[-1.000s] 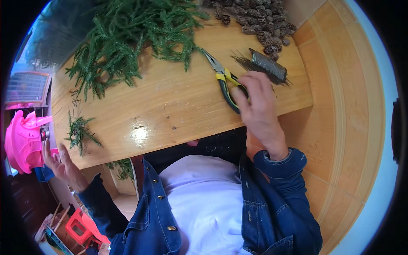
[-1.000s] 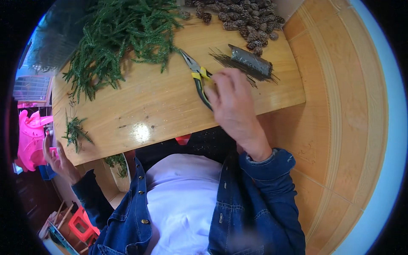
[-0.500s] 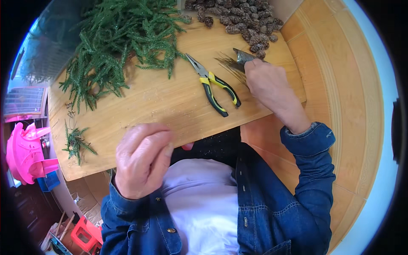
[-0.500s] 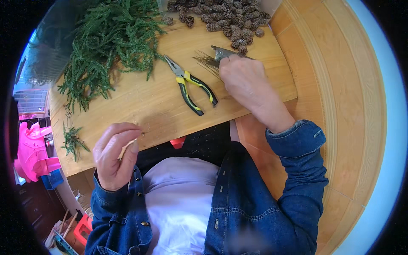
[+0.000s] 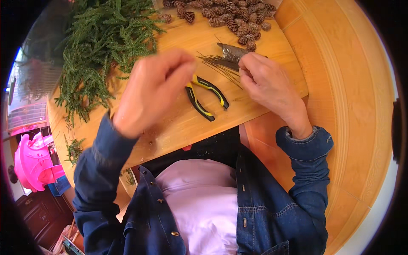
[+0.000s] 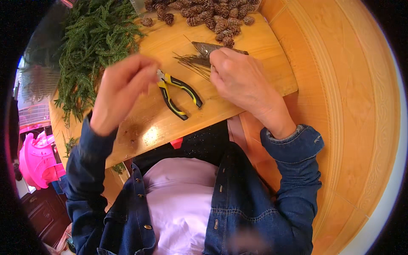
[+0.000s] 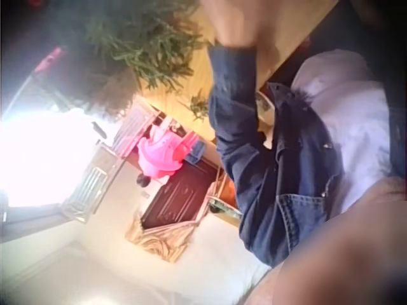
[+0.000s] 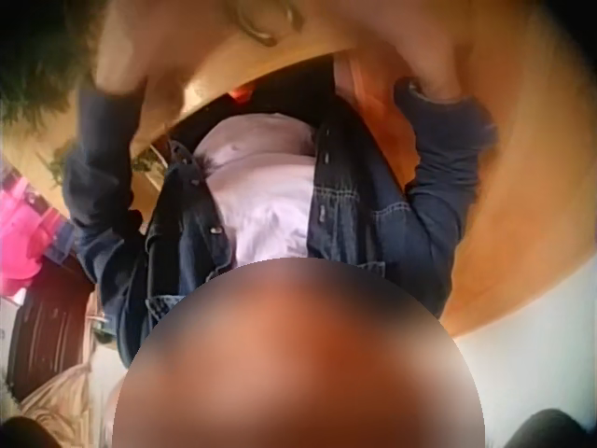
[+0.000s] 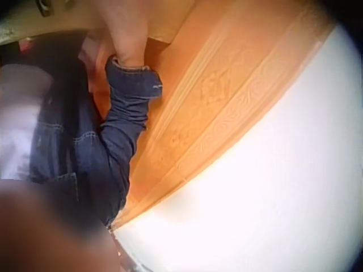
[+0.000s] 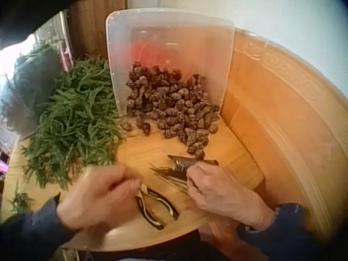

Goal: Assembling a decorative wreath using pine branches, pine cones, and wire.

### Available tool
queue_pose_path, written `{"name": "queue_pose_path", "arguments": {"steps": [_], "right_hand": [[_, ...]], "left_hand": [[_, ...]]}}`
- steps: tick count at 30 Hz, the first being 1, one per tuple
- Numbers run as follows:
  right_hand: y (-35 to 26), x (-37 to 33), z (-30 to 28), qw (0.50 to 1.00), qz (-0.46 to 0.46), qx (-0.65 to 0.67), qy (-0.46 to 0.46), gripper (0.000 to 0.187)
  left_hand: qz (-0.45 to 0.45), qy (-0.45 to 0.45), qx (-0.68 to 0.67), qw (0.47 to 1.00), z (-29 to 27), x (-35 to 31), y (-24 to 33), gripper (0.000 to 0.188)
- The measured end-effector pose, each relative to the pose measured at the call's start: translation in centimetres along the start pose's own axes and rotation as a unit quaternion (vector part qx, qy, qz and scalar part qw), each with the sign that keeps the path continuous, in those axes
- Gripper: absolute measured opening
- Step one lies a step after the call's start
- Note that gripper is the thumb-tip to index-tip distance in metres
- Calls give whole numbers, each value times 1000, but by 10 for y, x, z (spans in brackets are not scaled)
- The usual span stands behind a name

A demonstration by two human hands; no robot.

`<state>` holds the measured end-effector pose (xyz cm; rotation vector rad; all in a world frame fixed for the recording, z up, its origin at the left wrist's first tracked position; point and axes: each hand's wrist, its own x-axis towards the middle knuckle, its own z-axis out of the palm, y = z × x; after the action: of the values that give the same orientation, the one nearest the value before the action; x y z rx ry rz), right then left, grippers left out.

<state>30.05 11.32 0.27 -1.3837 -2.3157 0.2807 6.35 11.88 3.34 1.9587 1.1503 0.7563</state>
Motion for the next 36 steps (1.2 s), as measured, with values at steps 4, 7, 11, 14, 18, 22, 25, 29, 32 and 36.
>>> {"name": "queue_pose_path", "arguments": {"steps": [4,7,11,14,18,22,25,29,32,36], "right_hand": [[-1,-1,0,1000,-27,8,12,6],[1,0,3,999,-36,5,20,7],[5,-2,6,999,-29,-11,13,7],[8,-4,6,999,-29,-14,11,8],[9,4,5,996,-56,18,69,10],[-1,22,6,978,-81,104,160,13],[-6,28,7,974,-53,174,134,14],[-4,23,6,980,-52,163,100,9],[3,17,5,968,20,231,91,6],[-1,4,-3,959,60,267,73,7]], "left_hand": [[-55,-13,-86,995,5,50,-16,22],[-63,-61,-96,992,10,67,-27,24],[-38,-81,-162,983,18,74,-34,23],[-23,-27,-65,997,-5,72,-33,20],[-60,1,-114,992,-23,64,-27,20],[-17,-6,-133,991,-22,65,-20,19],[-10,-1,-141,990,-16,65,-19,21],[-38,9,-94,995,-24,80,-27,21],[-28,41,58,997,-25,100,-17,28],[50,56,403,912,-11,127,-32,33]]}}
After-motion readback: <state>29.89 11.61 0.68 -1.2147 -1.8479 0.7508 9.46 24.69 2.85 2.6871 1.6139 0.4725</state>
